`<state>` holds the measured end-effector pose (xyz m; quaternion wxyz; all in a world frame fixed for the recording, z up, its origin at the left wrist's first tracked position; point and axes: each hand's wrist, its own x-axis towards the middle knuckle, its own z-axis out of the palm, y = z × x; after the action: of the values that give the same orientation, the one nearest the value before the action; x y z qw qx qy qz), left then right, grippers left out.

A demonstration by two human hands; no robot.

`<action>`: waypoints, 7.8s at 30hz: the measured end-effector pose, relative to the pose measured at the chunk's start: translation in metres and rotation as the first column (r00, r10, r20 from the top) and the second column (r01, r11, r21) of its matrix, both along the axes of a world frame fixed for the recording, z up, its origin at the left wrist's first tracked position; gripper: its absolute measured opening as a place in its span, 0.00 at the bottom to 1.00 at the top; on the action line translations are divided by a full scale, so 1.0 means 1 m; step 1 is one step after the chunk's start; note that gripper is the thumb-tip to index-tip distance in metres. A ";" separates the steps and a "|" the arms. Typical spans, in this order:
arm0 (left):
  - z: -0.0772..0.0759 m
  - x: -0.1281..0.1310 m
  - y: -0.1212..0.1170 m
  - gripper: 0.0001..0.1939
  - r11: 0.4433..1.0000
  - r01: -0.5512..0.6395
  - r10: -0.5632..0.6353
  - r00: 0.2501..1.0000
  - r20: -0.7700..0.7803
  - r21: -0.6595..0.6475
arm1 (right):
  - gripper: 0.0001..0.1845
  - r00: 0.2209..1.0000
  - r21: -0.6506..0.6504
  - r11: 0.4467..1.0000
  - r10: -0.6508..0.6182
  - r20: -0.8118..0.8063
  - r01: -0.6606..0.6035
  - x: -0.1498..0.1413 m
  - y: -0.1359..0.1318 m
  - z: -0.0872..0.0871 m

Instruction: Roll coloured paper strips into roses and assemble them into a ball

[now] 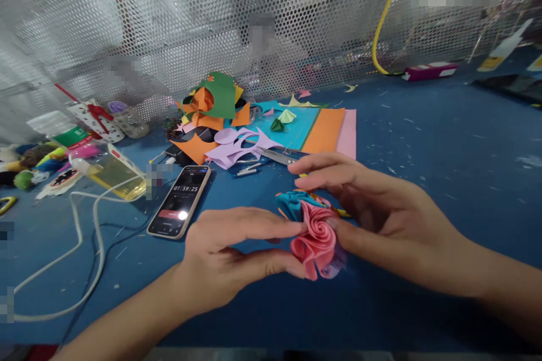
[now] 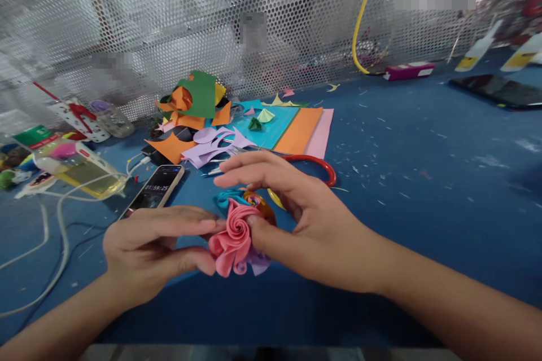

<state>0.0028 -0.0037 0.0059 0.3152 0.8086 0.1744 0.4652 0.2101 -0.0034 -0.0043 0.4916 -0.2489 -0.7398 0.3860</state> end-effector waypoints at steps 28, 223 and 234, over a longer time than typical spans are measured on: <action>0.003 -0.004 -0.002 0.20 0.991 -0.076 0.087 0.992 -0.093 0.113 | 0.16 0.993 0.157 0.984 -0.091 0.073 0.079 -0.003 -0.001 0.001; -0.009 -0.003 -0.003 0.05 0.882 -0.162 0.376 0.808 -0.454 0.442 | 0.12 0.805 0.075 0.953 -0.290 0.518 0.294 -0.001 0.006 -0.005; -0.004 0.000 -0.003 0.07 0.808 -0.283 0.483 0.821 -0.305 0.517 | 0.26 0.948 -0.557 0.813 0.018 0.319 0.172 0.003 0.011 -0.010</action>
<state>0.0030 -0.0068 0.0015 -0.0290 0.8860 0.2893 0.3611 0.2135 0.0075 -0.0139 0.2862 -0.4736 -0.6445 0.5276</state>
